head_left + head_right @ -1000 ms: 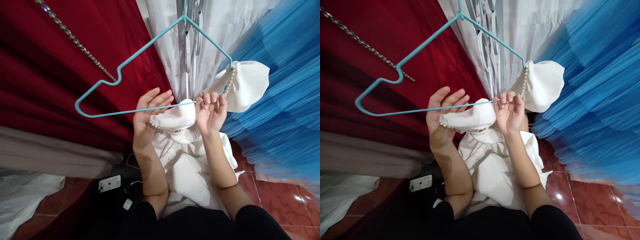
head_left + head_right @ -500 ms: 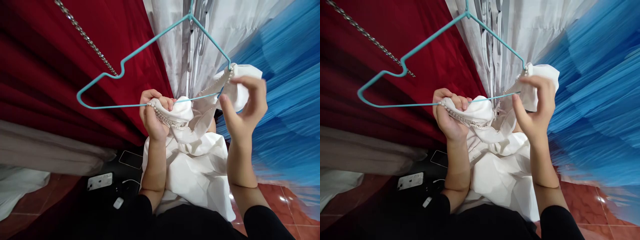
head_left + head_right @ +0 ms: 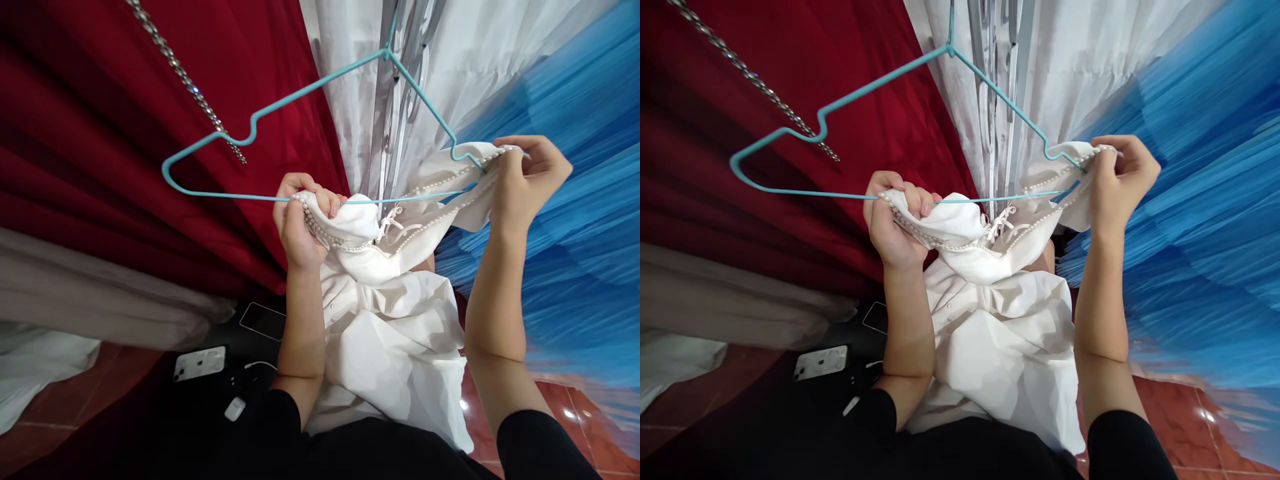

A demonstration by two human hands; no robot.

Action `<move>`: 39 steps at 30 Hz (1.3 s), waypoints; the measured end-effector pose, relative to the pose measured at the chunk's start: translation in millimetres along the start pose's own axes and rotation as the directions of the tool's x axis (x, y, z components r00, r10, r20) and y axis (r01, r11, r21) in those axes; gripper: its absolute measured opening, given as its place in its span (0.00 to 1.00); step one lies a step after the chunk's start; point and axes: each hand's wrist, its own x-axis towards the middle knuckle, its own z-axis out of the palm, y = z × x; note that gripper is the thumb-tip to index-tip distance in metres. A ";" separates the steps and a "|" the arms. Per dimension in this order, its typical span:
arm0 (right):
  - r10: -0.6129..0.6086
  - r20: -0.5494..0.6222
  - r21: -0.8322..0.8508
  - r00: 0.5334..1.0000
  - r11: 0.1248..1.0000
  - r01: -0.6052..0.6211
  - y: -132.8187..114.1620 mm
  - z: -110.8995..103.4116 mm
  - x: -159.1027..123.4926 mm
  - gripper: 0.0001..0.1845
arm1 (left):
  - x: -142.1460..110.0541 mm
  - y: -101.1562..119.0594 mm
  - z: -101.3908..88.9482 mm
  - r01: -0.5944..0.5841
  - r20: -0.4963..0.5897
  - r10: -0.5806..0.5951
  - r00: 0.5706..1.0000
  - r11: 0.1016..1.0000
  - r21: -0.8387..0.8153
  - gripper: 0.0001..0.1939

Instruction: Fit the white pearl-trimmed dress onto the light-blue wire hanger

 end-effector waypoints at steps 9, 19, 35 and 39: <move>0.023 -0.288 0.134 0.957 0.991 0.016 -10.7 -0.3 -114.6 0.16 | 4.0 -19.5 -0.3 0.085 -0.023 -0.085 0.996 0.996 -0.007 0.08; 0.031 0.473 0.142 0.881 0.984 -0.111 -22.8 48.8 -124.3 0.15 | -17.0 -27.5 8.3 0.181 0.036 -0.180 0.983 0.983 -0.021 0.14; -0.231 0.368 0.095 0.901 0.973 0.210 -18.5 53.4 -110.1 0.13 | 23.6 63.9 -79.6 -0.275 -0.119 0.533 0.837 0.601 0.751 0.22; -0.220 0.356 0.083 0.908 0.976 0.204 -19.3 54.2 -111.8 0.09 | 43.6 78.4 -29.4 -0.419 0.078 0.568 0.819 0.500 0.758 0.21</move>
